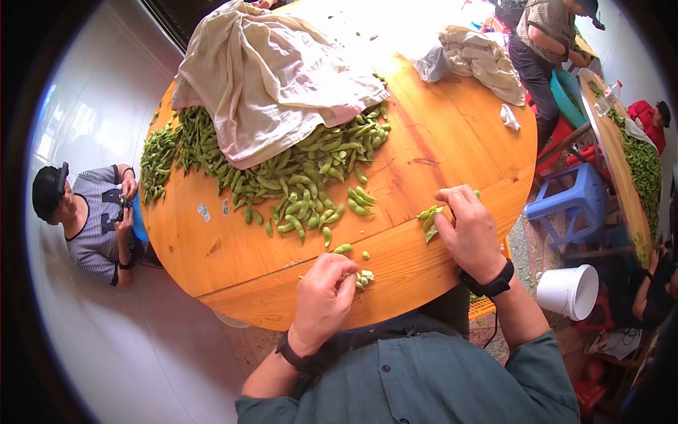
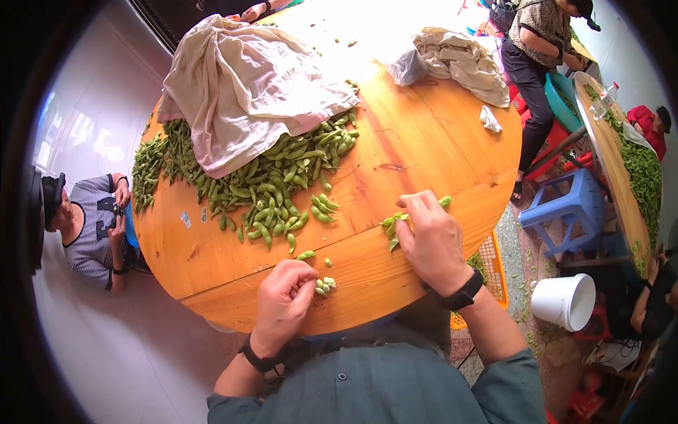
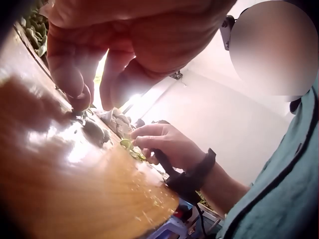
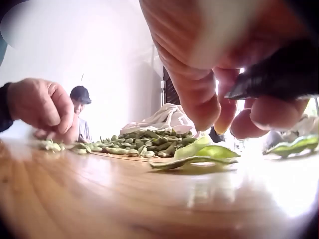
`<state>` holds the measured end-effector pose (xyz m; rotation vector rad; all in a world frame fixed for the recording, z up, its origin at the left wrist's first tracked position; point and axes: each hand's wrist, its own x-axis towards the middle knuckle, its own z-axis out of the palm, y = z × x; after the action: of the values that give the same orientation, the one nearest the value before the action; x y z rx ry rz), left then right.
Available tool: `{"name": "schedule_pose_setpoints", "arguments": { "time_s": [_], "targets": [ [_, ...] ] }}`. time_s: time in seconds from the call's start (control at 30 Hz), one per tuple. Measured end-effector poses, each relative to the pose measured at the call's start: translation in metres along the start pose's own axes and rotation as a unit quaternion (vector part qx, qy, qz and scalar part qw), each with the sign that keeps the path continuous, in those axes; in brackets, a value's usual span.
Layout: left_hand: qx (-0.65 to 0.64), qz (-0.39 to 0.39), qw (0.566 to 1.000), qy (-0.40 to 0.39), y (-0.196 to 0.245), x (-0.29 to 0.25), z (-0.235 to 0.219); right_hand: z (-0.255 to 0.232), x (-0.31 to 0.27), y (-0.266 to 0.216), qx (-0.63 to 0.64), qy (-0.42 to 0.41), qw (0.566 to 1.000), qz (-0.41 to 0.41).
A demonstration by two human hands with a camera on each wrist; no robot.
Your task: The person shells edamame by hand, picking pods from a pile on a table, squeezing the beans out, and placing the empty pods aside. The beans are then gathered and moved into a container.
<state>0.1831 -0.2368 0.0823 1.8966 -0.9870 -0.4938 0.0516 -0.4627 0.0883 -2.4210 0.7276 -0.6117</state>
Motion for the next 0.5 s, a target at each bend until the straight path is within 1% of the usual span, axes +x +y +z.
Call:
{"name": "schedule_pose_setpoints", "arguments": {
  "time_s": [0.07, 0.1, 0.17, 0.2, 0.27, 0.3, 0.33, 0.37, 0.4, 0.47, 0.5],
  "targets": [
    [0.061, 0.044, 0.997, 0.020, 0.001, 0.010, 0.001, -0.002, 0.001, -0.014, 0.010, -0.011, 1.000, -0.023],
    [0.062, 0.044, 0.997, 0.022, 0.000, 0.013, 0.003, 0.002, -0.001, -0.018, 0.011, -0.011, 1.000, -0.024],
    [0.138, 0.106, 0.985, 0.000, -0.004, 0.017, 0.008, 0.015, -0.007, -0.027, 0.093, -0.079, 0.992, -0.037],
    [0.139, 0.106, 0.985, 0.000, -0.004, 0.017, 0.008, 0.021, -0.011, -0.029, 0.094, -0.078, 0.992, -0.038],
    [0.149, 0.118, 0.981, -0.049, -0.004, 0.013, 0.007, 0.031, -0.018, -0.031, 0.153, -0.133, 0.978, -0.053],
    [0.150, 0.119, 0.980, -0.050, -0.004, 0.010, 0.006, 0.032, -0.020, -0.031, 0.163, -0.152, 0.974, -0.051],
    [0.114, 0.105, 0.987, -0.051, -0.003, 0.008, 0.004, 0.034, -0.021, -0.031, 0.164, -0.150, 0.974, -0.050],
    [0.079, 0.091, 0.991, -0.052, -0.003, 0.007, 0.002, 0.036, -0.022, -0.031, 0.190, -0.159, 0.966, -0.073],
    [0.080, 0.091, 0.991, -0.054, -0.003, 0.009, 0.000, 0.038, -0.023, -0.031, 0.216, -0.169, 0.957, -0.097],
    [0.130, 0.069, 0.988, 0.039, -0.004, 0.016, -0.004, 0.037, -0.023, -0.036, 0.222, -0.175, 0.955, -0.091],
    [0.162, 0.049, 0.984, 0.057, -0.005, 0.020, -0.005, 0.038, -0.024, -0.037, 0.221, -0.181, 0.954, -0.088]
  ]
}}
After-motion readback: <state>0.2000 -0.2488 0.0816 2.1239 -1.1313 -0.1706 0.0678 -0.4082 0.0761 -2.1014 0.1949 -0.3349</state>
